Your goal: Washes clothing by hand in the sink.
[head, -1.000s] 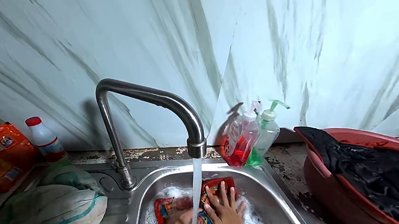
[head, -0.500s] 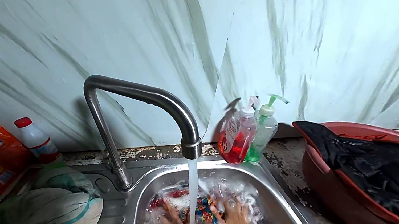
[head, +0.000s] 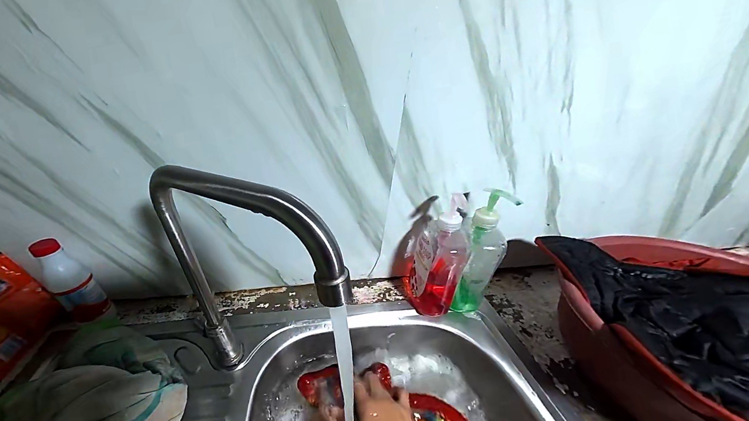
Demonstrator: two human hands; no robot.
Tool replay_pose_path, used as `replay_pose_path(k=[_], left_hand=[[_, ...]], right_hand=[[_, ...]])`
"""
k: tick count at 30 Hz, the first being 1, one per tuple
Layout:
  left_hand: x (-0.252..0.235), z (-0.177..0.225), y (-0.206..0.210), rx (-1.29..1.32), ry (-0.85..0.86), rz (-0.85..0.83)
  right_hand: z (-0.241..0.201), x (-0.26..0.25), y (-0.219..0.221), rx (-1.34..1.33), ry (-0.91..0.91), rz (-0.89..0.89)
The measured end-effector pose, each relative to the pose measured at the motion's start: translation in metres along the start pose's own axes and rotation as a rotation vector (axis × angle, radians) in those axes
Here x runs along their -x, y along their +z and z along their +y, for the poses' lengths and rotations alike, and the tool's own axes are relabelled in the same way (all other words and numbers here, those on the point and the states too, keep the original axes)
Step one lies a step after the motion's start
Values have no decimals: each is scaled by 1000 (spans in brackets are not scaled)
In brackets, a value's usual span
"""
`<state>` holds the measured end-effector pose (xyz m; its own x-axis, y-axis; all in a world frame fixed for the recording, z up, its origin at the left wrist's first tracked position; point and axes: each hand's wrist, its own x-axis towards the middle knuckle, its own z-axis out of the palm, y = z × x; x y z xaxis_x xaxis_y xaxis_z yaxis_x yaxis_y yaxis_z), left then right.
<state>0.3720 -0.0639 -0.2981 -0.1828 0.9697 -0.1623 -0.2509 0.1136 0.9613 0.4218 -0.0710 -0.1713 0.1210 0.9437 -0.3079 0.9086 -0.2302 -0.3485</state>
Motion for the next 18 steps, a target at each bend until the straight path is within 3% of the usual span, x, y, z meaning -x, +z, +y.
replay_pose_path(k=[1, 2, 4, 6, 8, 10, 12, 15, 18], left_hand=[[12, 38, -12, -97, -332, -142], [7, 57, -13, -102, -504, -171], [-13, 68, -6, -302, -482, -169], [-31, 98, -8, -662, -416, -299], [-45, 126, -8, -940, -381, -396], [-57, 151, -10, -1054, -351, -459], [-68, 159, -17, -938, -306, -442], [-55, 149, -39, -554, -249, -224], [1, 139, -50, -403, -411, 5]], right_hand=[[-7, 2, -4, 116, -41, -52], [-8, -1, -9, 169, -92, -80], [4, -12, -18, 79, -190, -83], [22, -24, -15, -59, -246, -20], [31, -31, -12, -30, -200, -10], [29, -29, -10, 10, -114, 23], [21, -10, -14, -52, 38, 59], [19, 41, -7, -363, 226, -49], [23, 74, 20, -704, 378, -126]])
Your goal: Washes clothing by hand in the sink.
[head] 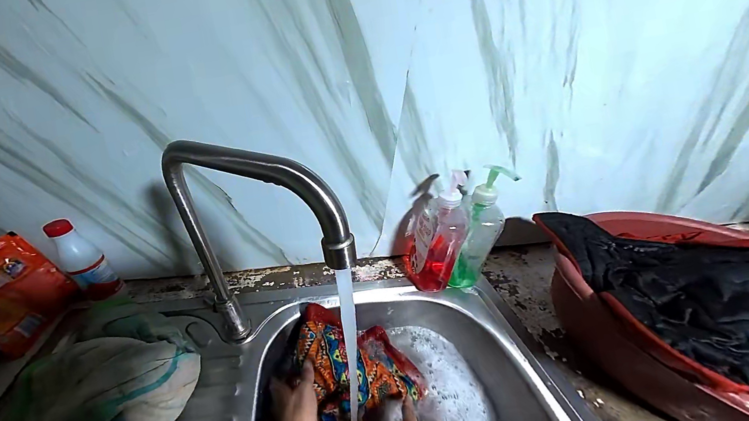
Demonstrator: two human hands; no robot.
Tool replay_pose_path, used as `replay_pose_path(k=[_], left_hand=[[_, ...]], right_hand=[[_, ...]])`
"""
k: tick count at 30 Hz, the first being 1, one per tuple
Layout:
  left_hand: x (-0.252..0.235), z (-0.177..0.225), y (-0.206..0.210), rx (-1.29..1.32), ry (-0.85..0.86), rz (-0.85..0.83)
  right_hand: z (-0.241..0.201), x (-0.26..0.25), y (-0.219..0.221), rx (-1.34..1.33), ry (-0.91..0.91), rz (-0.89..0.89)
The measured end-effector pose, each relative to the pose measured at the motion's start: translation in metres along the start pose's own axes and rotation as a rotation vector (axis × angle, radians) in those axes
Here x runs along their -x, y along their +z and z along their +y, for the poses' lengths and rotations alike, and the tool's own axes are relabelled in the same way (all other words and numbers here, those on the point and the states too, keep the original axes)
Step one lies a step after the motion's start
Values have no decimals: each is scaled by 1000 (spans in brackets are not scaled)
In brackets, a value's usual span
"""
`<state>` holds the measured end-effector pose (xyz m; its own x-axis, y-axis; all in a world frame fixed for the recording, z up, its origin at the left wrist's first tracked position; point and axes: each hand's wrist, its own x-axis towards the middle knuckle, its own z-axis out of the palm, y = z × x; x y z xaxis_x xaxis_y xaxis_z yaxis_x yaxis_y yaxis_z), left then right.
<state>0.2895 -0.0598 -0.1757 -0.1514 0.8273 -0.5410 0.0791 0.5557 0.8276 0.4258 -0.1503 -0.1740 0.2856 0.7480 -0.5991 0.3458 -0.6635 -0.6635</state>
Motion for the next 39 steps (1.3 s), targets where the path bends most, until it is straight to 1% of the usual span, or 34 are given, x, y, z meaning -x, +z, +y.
replay_pose_path(k=[2, 3, 5, 7, 9, 11, 13, 15, 18, 20, 21, 22, 24, 25, 26, 27, 29, 31, 32, 33, 36, 37, 39], left_hand=[[21, -24, 8, 70, -210, 42], [24, -31, 13, 101, -279, 44], [21, -37, 12, 132, -329, 6], [10, -43, 6, 107, -299, -20], [4, -40, -1, 132, -228, -30], [9, -27, -12, 153, -181, -63], [9, -12, -27, 90, -127, -99], [11, 11, -41, -43, -39, -149], [17, 57, -65, -352, 91, -264], [16, 77, -74, -561, 193, -299], [18, 80, -73, -676, 255, -272], [22, 77, -69, -817, 324, -207], [34, 57, -52, -1094, 474, -107], [40, 41, -42, -1189, 547, -128], [43, 24, -32, -1258, 611, -196], [42, 10, -22, -1328, 652, -285], [33, -9, -3, -1487, 602, -467], [15, -27, 9, -1538, 563, -546], [5, -37, 12, -1544, 568, -559], [-4, -45, 15, -1547, 576, -566], [-29, -60, 24, -1542, 648, -558], [-37, -63, 26, -1523, 696, -556], [-51, -67, 29, -1461, 788, -583]], right_hand=[[8, -11, 7, -267, 46, -1], [6, -18, 7, -369, 43, 1], [-4, -22, 1, -489, 22, -73], [-12, -15, -21, -515, -29, -203], [-17, -6, -53, -437, -125, -266], [-16, -3, -88, -271, -265, -307], [-15, -2, -118, -92, -371, -332], [-17, 1, -139, 80, -396, -327], [-25, 4, -148, 406, -339, -312], [-25, -3, -140, 661, -334, -358], [-22, -9, -132, 758, -347, -371], [-20, -14, -121, 842, -340, -376], [-15, -16, -94, 945, -265, -332], [-14, -17, -81, 969, -211, -292], [-12, -18, -69, 974, -183, -243], [-10, -20, -59, 1002, -201, -206], [-8, -22, -44, 1117, -330, -183], [-1, -30, -33, 1198, -469, -231], [5, -37, -27, 1199, -500, -260], [12, -44, -22, 1172, -493, -275], [31, -61, -13, 991, -416, -231], [35, -66, -13, 916, -419, -210], [48, -78, -14, 768, -501, -149]])
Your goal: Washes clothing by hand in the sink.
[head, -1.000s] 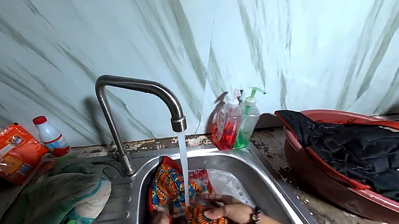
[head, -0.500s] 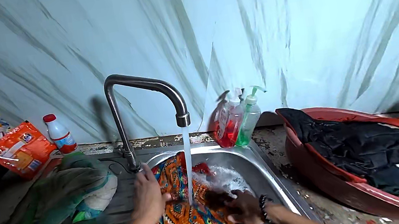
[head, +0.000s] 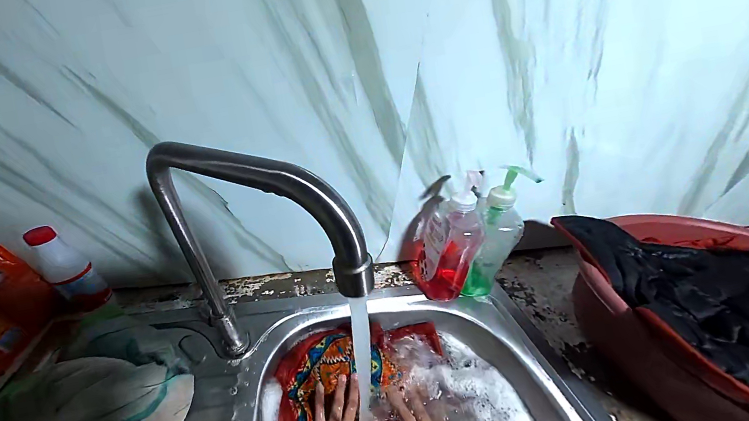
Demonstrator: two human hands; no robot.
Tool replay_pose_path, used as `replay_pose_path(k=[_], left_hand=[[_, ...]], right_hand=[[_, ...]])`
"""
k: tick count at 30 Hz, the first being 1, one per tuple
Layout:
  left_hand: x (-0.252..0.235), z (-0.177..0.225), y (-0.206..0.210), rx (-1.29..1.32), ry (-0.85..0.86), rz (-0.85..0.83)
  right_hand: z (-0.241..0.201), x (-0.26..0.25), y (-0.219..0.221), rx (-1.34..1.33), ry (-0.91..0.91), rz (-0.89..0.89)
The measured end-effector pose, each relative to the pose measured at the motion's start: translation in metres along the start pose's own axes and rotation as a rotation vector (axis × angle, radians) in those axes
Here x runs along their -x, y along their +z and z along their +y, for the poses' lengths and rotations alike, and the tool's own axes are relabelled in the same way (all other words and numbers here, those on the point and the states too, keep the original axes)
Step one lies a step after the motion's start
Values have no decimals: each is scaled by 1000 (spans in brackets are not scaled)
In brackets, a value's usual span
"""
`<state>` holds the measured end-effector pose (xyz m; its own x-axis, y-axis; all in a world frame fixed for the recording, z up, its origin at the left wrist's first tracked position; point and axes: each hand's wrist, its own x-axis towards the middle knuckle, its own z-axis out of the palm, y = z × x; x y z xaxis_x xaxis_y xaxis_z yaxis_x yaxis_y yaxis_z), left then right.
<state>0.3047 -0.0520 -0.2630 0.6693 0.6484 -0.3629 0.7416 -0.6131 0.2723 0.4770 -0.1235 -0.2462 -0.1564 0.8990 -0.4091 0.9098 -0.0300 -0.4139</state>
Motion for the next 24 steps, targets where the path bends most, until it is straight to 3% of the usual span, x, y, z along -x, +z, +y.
replay_pose_path(k=[2, 5, 8, 10, 12, 13, 15, 17, 18, 21, 24], left_hand=[[-7, -2, -2, -2, 38, 7], [-1, 23, -23, 152, -70, -92], [30, 61, -36, 431, -288, -84], [53, 75, -14, 532, -352, -8], [63, 78, 4, 542, -361, -20], [60, 76, 1, 528, -359, -104], [53, 70, -13, 482, -298, -274], [49, 69, -27, 528, -221, -410], [46, 68, -21, 554, -212, -377], [32, 53, 0, 591, -231, -145], [9, 18, -13, 273, -259, -116]], right_hand=[[15, -10, 10, -57, -61, 183], [12, -14, 4, -154, -63, 273], [-38, 13, -51, -328, 155, 55], [-20, 8, -52, -310, 86, 74], [-8, -13, -61, -246, 211, -114], [-3, -30, -61, -196, 299, -203], [14, -60, -44, -80, 378, -124], [13, -76, -51, -56, 307, -5], [10, -76, -59, -130, 257, 38], [5, -35, -61, -220, 157, 37], [-5, 39, -23, -78, 53, 176]])
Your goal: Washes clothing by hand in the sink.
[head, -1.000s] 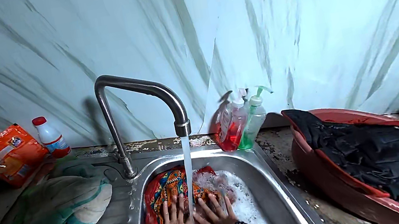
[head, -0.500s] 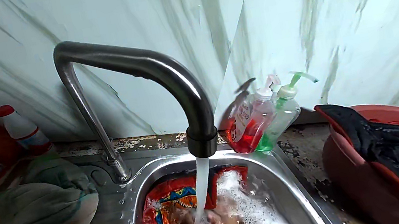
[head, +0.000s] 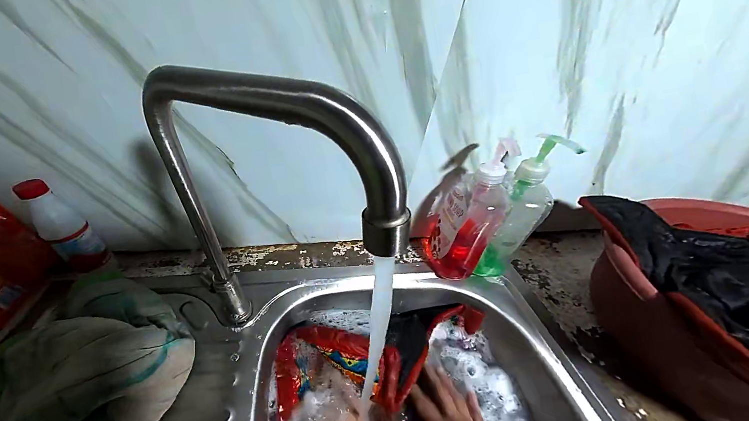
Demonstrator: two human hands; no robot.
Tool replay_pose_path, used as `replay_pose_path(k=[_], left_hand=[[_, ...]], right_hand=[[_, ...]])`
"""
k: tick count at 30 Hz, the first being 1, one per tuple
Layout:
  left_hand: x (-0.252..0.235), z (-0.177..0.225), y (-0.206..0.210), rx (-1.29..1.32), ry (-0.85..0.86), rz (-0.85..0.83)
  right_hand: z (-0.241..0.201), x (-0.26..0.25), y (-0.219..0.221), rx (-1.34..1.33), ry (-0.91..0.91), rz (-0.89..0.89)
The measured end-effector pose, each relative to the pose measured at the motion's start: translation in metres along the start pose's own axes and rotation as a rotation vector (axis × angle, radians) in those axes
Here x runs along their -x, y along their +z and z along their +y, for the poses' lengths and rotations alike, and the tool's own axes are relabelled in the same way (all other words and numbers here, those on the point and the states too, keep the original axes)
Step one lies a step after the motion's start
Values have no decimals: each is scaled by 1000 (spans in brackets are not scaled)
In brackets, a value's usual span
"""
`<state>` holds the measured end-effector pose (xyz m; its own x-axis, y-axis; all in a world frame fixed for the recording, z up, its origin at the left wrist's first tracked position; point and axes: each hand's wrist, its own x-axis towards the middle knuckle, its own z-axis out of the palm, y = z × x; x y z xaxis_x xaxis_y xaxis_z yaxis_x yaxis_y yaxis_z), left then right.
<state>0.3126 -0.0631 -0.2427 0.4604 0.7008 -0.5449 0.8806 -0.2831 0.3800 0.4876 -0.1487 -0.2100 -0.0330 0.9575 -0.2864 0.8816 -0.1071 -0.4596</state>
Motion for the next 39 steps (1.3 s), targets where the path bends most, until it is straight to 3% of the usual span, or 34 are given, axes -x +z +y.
replay_pose_path(k=[2, 4, 8, 12, 13, 15, 17, 20, 23, 25, 30, 33, 35, 39], left_hand=[[-21, -13, -7, -164, 194, 1], [-41, -18, -16, -188, 341, -45], [-57, 1, -50, -187, 221, -141], [-27, 7, -56, -137, 208, -170], [-9, 8, -54, -91, 203, -184], [36, 16, -41, -54, 157, -215], [72, 21, -21, -49, 170, -189], [71, 20, -11, -102, 62, -201], [50, 8, -15, -152, 46, -219], [39, -3, -22, -252, 109, -202], [21, -7, -39, -391, 245, -260], [22, -3, -35, -362, 197, -245], [23, 3, -30, -354, 152, -225], [48, 32, 4, -340, -77, -31]], right_hand=[[9, 29, 21, 87, -171, 34], [11, 28, 29, 172, -261, -23], [20, -9, 37, 242, -372, -26], [53, -43, 57, 223, -630, 245], [49, -45, 52, 210, -568, 187], [17, -36, 22, 164, -213, -110], [-18, -29, -9, 78, -4, -214], [4, -58, -3, 109, -316, -102], [4, -74, -6, -8, -195, 122], [1, -56, -5, 48, -199, 51], [13, 15, 29, 259, -487, -135], [10, -6, 28, 324, -471, -141], [14, -31, 19, 382, -475, -245], [8, -39, 9, 346, -377, -358]])
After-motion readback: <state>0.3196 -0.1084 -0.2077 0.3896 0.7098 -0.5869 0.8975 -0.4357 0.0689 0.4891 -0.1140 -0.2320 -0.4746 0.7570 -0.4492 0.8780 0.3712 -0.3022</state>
